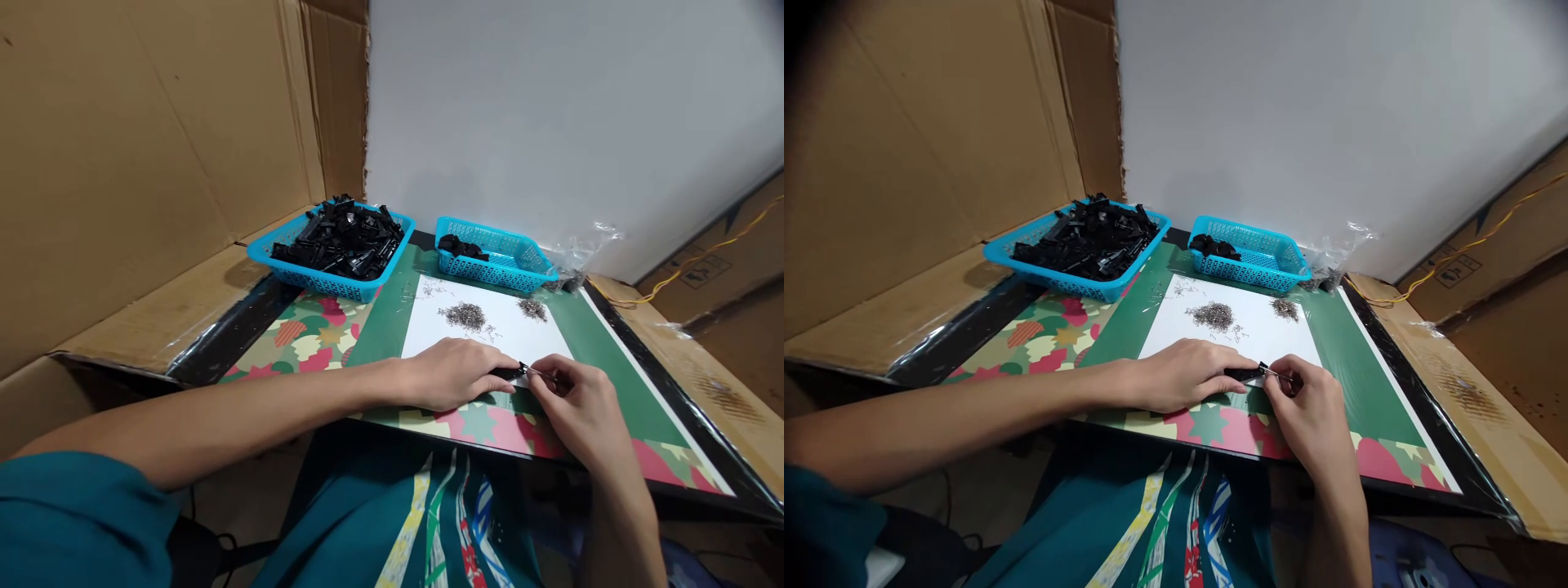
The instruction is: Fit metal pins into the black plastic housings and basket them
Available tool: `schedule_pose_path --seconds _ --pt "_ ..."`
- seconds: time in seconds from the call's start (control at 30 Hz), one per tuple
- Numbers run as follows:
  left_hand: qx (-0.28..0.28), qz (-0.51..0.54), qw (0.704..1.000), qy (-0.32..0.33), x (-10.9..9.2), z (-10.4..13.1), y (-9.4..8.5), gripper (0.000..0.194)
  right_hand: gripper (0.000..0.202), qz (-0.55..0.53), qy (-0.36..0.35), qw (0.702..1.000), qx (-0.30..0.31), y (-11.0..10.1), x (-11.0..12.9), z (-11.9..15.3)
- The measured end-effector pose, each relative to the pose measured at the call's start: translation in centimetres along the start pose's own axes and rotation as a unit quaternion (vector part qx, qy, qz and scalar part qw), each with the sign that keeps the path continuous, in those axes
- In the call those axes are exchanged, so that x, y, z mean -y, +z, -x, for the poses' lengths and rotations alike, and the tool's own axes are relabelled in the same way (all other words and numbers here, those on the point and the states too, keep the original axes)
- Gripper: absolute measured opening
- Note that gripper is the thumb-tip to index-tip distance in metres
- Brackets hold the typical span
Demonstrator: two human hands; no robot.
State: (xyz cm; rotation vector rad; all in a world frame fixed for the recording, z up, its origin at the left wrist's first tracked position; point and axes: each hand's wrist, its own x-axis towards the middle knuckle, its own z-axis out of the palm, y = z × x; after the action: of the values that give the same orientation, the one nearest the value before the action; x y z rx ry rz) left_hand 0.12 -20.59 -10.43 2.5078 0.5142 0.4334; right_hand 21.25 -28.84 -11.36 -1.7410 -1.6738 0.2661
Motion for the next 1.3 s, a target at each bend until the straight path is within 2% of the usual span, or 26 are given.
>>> schedule_pose_path --seconds 0.7,1.07,1.3 --pt "0.004 0.043 0.999 -0.031 -0.17 -0.07 -0.46 0.04 0.021 0.041 -0.065 0.996 -0.05 0.49 -0.34 0.24" --pt "0.011 0.02 1.0 -0.02 -0.17 0.03 -0.47 0.038 0.022 0.024 -0.053 0.998 -0.024 0.2 -0.14 -0.22" --pt "0.006 0.016 1.0 -0.009 0.07 0.12 -0.34 0.035 0.027 -0.01 -0.018 0.999 0.025 -0.43 -0.8 -0.2"
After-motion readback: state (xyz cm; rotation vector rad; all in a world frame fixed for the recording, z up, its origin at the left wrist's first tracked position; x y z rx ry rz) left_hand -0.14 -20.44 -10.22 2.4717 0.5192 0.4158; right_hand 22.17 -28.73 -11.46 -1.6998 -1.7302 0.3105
